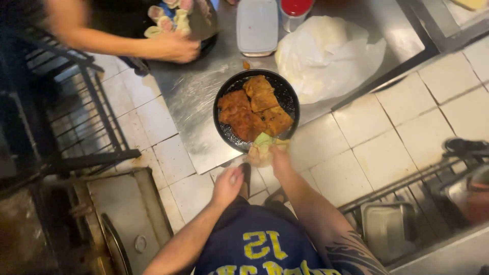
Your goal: Preparing meat dishes by seasoning with sauce and layering with additional ingredients on a tray in a kitchen.
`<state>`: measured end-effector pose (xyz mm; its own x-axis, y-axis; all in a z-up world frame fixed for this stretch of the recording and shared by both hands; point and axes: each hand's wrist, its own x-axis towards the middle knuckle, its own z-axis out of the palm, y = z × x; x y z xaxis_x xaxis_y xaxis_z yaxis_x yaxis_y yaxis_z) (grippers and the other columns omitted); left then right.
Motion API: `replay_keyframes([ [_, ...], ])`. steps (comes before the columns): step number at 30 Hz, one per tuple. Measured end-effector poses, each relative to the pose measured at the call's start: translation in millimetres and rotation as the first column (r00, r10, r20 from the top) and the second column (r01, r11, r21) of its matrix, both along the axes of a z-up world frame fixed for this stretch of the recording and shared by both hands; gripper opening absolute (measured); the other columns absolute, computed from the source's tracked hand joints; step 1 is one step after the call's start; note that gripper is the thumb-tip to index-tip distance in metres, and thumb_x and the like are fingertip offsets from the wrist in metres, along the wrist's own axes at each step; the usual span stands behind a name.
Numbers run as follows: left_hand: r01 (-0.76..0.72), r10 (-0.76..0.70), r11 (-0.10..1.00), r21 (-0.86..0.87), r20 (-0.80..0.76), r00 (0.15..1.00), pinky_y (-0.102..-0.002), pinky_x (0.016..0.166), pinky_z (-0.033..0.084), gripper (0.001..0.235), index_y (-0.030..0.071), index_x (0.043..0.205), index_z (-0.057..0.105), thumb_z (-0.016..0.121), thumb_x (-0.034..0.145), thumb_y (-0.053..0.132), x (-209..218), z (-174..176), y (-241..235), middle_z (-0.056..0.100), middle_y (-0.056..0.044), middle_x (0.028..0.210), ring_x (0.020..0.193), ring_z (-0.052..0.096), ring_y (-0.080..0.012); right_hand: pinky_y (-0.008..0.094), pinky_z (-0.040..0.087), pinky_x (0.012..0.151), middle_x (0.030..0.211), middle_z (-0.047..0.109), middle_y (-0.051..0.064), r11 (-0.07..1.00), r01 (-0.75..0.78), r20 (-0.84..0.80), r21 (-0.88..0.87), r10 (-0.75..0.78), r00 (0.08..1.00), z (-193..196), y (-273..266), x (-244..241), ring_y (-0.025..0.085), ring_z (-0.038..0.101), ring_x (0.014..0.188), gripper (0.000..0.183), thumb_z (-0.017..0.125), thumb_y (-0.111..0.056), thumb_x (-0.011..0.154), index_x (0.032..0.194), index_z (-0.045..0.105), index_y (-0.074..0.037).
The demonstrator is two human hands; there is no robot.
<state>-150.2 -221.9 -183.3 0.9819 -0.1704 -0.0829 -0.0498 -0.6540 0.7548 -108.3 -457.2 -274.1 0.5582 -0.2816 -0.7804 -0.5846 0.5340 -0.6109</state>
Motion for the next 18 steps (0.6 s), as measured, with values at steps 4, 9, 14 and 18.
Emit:
replay_keyframes([
  [4,-0.054,-0.01,0.997,-0.052,-0.8,0.6,-0.027,0.101,0.051,0.041,0.015,0.12,0.079,0.065,0.091,0.04,-38,-18,90,0.082,-0.002,0.117,0.108,0.074,-0.016,0.038,0.051,0.089,0.128,0.066,0.011,0.983,0.004,-0.351,-0.183,-0.069,0.934,63,-8,-12,0.023,0.062,0.107,0.072,0.066,-0.055,0.08,0.136,0.062,-0.011],
  [9,0.085,-0.11,0.992,-0.094,-0.973,0.202,-0.029,0.118,0.032,0.08,0.017,0.151,0.051,0.043,0.091,0.068,-20,-19,128,0.05,-0.001,0.154,0.139,0.045,-0.0134,0.043,0.059,0.069,0.093,0.071,0.016,0.911,0.407,-0.103,0.068,-0.399,0.911,45,-30,-109,0.03,0.07,0.08,0.024,0.064,-0.009,0.084,0.107,0.066,-0.003],
  [14,0.788,-0.373,0.609,-0.091,-0.91,0.183,-0.031,0.081,0.052,0.069,0.007,0.095,0.072,0.038,0.103,0.066,54,-34,88,0.076,-0.008,0.097,0.089,0.071,-0.0179,0.054,0.06,0.079,0.099,0.071,0.022,0.762,0.632,-0.147,0.14,-0.615,0.775,52,-51,-206,0.039,0.071,0.091,0.04,0.049,0.003,0.076,0.113,0.061,-0.003],
  [18,0.9,-0.44,0.384,0.205,-0.816,0.374,-0.044,0.079,0.049,0.029,0.02,0.088,0.066,0.063,0.094,0.048,97,-55,9,0.072,-0.007,0.095,0.093,0.069,-0.0299,0.036,0.04,0.055,0.068,0.052,0.003,0.63,0.775,-0.179,0.053,-0.757,0.628,23,-83,-251,0.022,0.051,0.06,0.015,0.054,-0.001,0.071,0.079,0.054,-0.014],
])
